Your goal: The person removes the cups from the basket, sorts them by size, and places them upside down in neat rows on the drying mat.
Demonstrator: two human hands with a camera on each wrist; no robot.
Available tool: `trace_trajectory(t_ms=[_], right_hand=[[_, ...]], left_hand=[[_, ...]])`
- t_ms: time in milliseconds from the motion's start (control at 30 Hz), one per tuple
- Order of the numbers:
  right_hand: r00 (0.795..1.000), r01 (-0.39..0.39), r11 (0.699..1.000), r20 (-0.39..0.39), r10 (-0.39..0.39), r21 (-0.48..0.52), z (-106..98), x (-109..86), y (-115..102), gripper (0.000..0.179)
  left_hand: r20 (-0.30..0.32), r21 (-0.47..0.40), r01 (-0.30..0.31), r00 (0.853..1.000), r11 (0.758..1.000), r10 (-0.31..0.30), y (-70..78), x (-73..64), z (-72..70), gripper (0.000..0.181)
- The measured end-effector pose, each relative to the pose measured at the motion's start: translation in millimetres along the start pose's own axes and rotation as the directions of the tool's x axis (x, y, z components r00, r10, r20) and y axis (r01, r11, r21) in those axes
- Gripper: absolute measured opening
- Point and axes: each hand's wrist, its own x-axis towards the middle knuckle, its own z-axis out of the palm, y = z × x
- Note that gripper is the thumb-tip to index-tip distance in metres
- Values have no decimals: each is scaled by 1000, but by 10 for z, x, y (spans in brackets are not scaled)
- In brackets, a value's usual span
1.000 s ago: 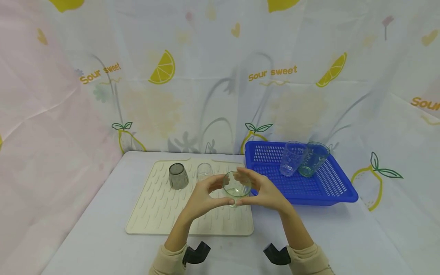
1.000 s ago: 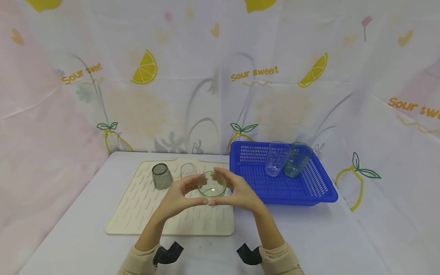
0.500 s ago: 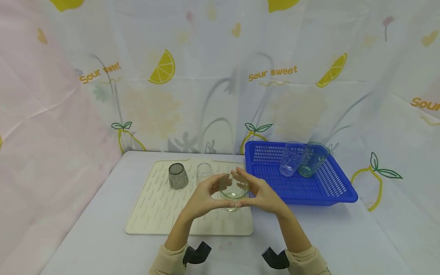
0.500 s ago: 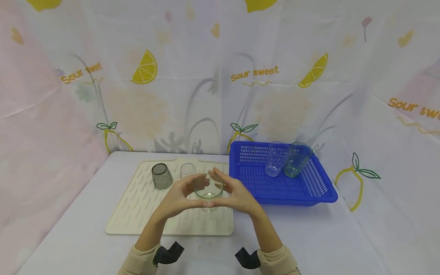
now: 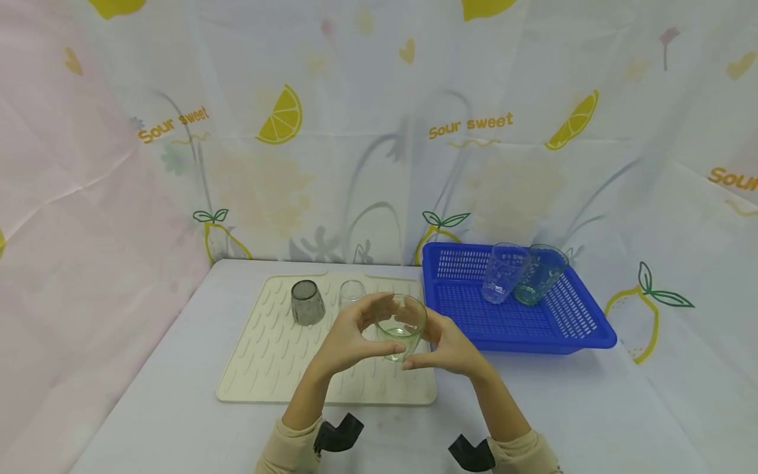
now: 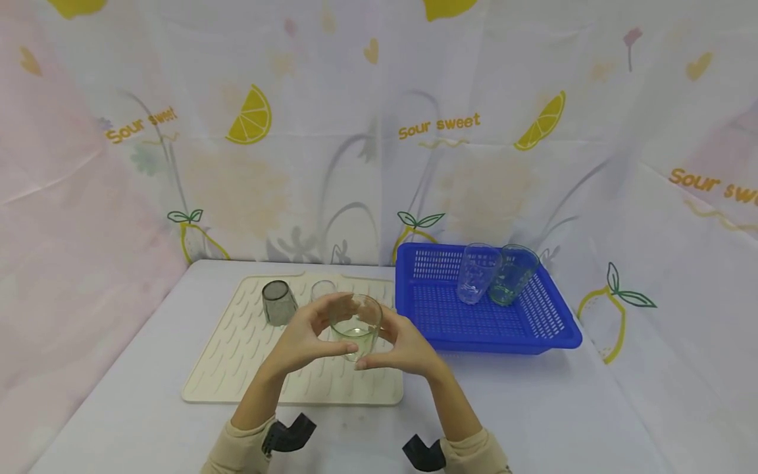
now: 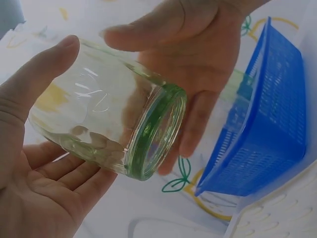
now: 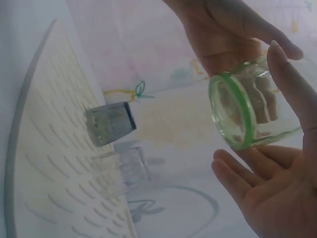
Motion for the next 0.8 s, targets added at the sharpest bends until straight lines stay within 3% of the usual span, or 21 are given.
trace_trajectory(t_ms=[300, 600, 800], right_hand=[[996, -80, 983, -22, 85, 163, 158, 9, 191, 75], [995, -9, 964, -97, 35, 266, 107, -79, 215, 57], [988, 7, 968, -150, 32, 251, -27, -136, 132, 63]], left_hand=[[-3, -35, -15, 1000, 999, 15, 42, 19, -11, 75], [-5, -47, 12, 1000, 999, -12, 42, -11, -47, 77], [6, -41, 70, 998, 997, -69, 1, -35, -50, 79]])
